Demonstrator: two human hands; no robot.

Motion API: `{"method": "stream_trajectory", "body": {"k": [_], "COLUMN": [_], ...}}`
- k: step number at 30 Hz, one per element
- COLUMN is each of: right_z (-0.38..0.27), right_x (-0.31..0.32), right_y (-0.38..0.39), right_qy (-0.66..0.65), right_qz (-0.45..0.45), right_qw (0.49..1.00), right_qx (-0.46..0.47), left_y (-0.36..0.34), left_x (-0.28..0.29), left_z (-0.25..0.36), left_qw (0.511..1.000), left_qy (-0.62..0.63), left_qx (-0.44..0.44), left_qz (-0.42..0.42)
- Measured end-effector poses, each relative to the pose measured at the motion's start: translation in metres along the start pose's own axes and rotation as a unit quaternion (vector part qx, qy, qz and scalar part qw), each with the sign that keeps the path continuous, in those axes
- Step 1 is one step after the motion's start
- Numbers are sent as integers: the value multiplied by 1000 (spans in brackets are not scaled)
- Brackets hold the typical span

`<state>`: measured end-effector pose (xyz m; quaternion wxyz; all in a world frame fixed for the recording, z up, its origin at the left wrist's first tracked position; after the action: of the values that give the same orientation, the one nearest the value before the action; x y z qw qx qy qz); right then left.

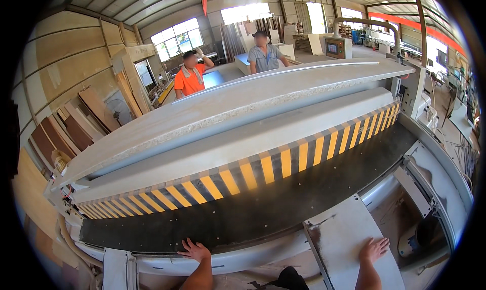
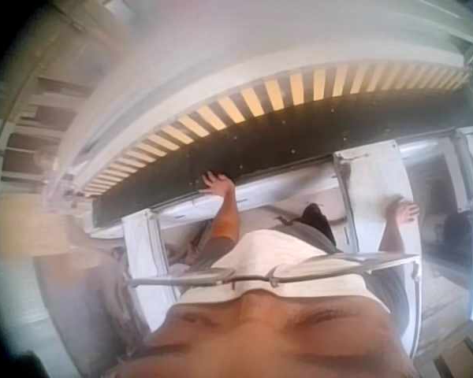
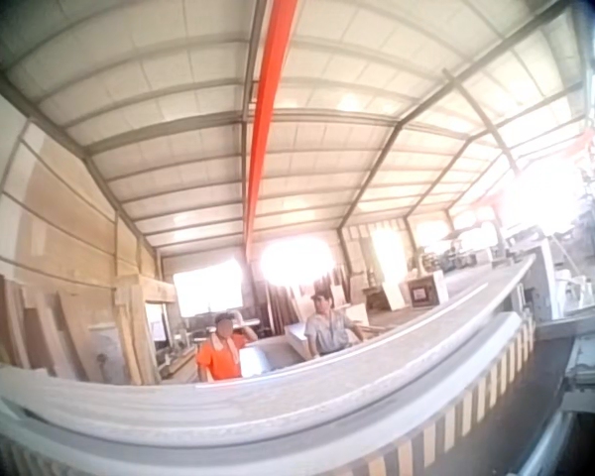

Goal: The person helps operate an industrial saw machine by receiving and guiding large wood panels by hand, then clears cut wood pieces and scrap strips from the machine table using a rod and by hand.

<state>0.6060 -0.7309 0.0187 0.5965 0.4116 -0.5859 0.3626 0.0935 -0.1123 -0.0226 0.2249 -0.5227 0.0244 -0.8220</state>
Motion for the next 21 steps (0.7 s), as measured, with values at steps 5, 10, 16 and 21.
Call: {"method": "stream_trajectory", "body": {"k": [5, 10, 16, 21], "right_z": [1, 3, 3, 3], "right_x": [-1, -4, -7, -6], "right_y": [-1, -4, -5, -5], "right_qy": [-3, -1, 2, -6], "right_qz": [3, -14, -12, -6], "right_qw": [1000, 1000, 1000, 1000], "right_qx": [0, -14, -11, -4], "left_y": [-1, -1, 0, 0], "left_x": [-1, 1, 1, 2], "left_z": [-3, 0, 1, 1], "left_qw": [1000, 1000, 1000, 1000], "left_qy": [-15, 1, 4, 4], "left_qx": [9, -8, -2, -7], "left_qz": [2, 7, -7, -3]}}
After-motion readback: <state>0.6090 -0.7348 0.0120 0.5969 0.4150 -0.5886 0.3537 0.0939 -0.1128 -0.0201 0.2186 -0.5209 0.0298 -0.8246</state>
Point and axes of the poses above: each hand's wrist, its own y-axis away from the middle knuckle, its own x-axis out of the back of the hand, z = x × y, the point moved 6 cm from there along -y, towards the middle knuckle, and after that the axes turned 2 degrees about x, right-handed, at the moved point
